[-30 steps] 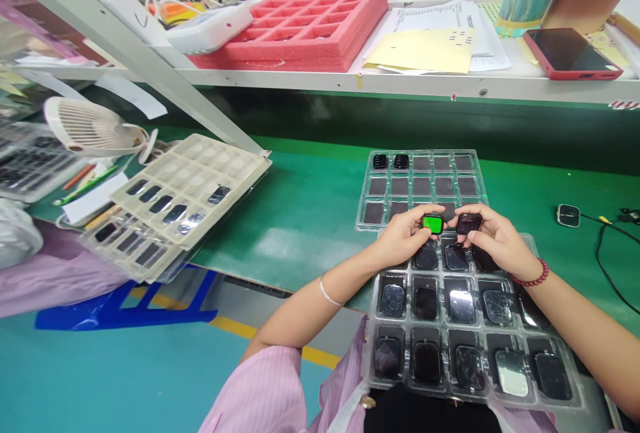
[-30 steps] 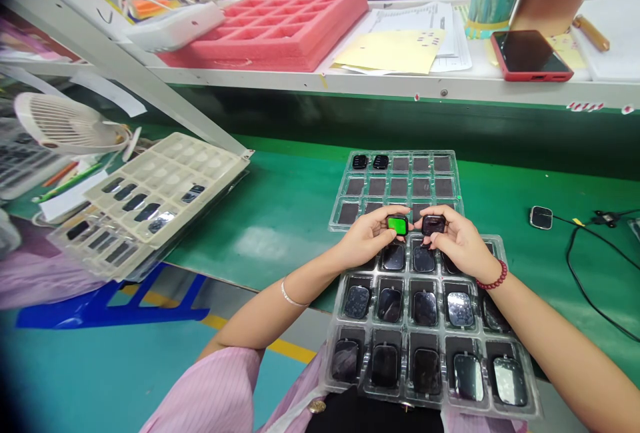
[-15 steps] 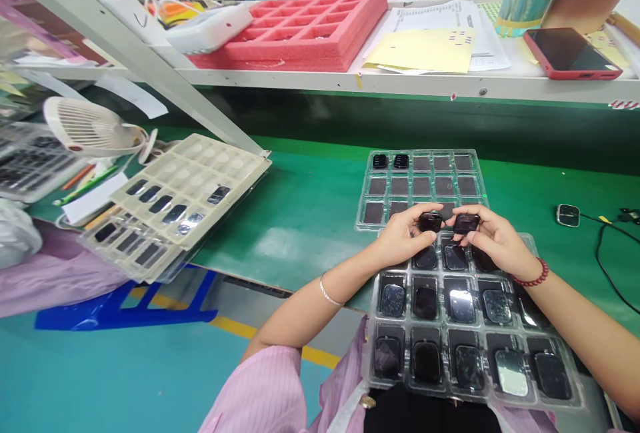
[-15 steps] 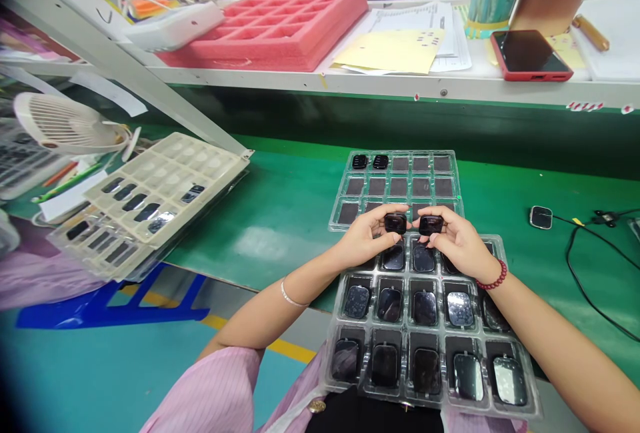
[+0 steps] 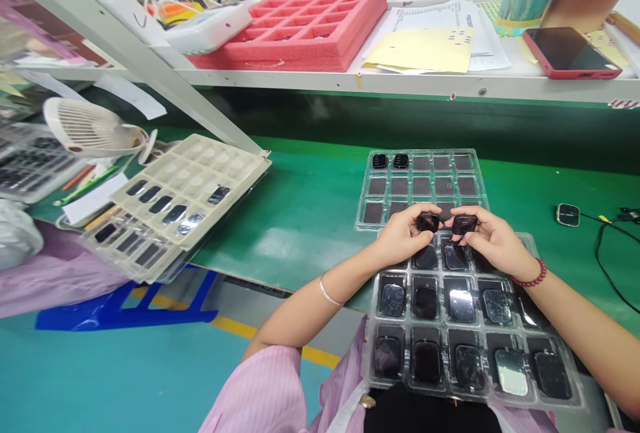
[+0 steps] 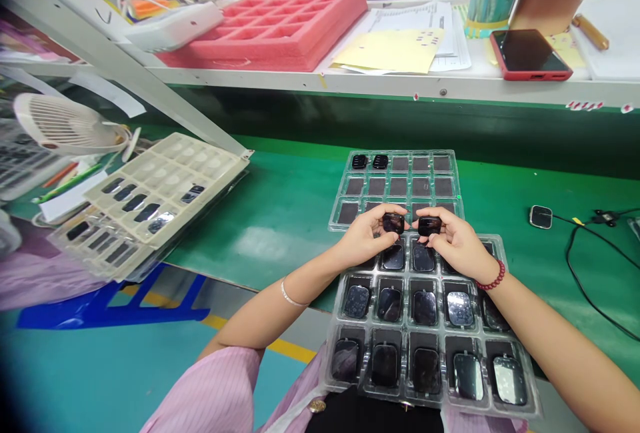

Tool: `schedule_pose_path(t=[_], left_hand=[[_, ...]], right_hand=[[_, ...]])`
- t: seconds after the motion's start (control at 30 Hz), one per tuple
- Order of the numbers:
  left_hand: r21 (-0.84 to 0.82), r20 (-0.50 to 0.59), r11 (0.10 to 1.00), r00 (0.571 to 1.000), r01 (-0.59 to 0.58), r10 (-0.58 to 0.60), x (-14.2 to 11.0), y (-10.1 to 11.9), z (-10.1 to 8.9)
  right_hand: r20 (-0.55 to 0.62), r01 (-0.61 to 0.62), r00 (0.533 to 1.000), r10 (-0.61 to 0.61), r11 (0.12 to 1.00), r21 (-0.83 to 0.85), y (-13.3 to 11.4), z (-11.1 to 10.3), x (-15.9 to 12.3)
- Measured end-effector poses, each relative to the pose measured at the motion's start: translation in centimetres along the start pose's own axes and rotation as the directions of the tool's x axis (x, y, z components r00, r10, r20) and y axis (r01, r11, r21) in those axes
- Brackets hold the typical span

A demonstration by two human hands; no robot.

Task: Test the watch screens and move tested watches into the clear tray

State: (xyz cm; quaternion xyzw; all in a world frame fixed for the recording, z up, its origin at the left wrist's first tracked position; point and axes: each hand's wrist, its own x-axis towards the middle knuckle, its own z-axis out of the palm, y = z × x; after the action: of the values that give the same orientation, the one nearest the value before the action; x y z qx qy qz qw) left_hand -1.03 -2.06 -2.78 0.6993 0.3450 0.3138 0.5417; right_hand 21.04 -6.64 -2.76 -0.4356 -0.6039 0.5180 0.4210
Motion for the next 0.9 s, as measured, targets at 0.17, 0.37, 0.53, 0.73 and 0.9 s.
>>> schedule_pose_path(t=[0.17, 0.37, 0.53, 0.73, 0.9], left_hand=[[-0.016, -0.008, 1.0, 1.0, 0.007, -0.007, 0.0, -0.1, 0.1], [-0.262, 0.035, 0.963, 0.998, 0.062, -0.054, 0.2, 0.0, 0.0], [-0.596, 0.168, 0.778, 0.978, 0.201, -0.125, 0.8, 0.4, -0.8], [-0.752, 0.283, 0.558, 0.937, 0.35, -0.207, 1.3, 0.1, -1.6], [-0.748, 0.361, 0.476, 0.885, 0.462, -0.292, 1.7, -0.4, -1.7]], right_hand=[[0.0, -0.01, 1.0, 0.01, 1.0, -0.001, 0.1, 0.1, 0.0], [0.0, -0.051, 0.999, 0.051, 0.994, 0.098, 0.0, 0.1, 0.2], [0.001, -0.177, 0.982, 0.188, 0.924, 0.339, -0.7, -0.9, 0.5], [0.121, -0.337, 0.941, 0.315, 0.846, 0.414, -0.5, -2.2, 0.8], [0.106, -0.404, 0.908, 0.405, 0.784, 0.471, -0.5, -2.5, 1.2]])
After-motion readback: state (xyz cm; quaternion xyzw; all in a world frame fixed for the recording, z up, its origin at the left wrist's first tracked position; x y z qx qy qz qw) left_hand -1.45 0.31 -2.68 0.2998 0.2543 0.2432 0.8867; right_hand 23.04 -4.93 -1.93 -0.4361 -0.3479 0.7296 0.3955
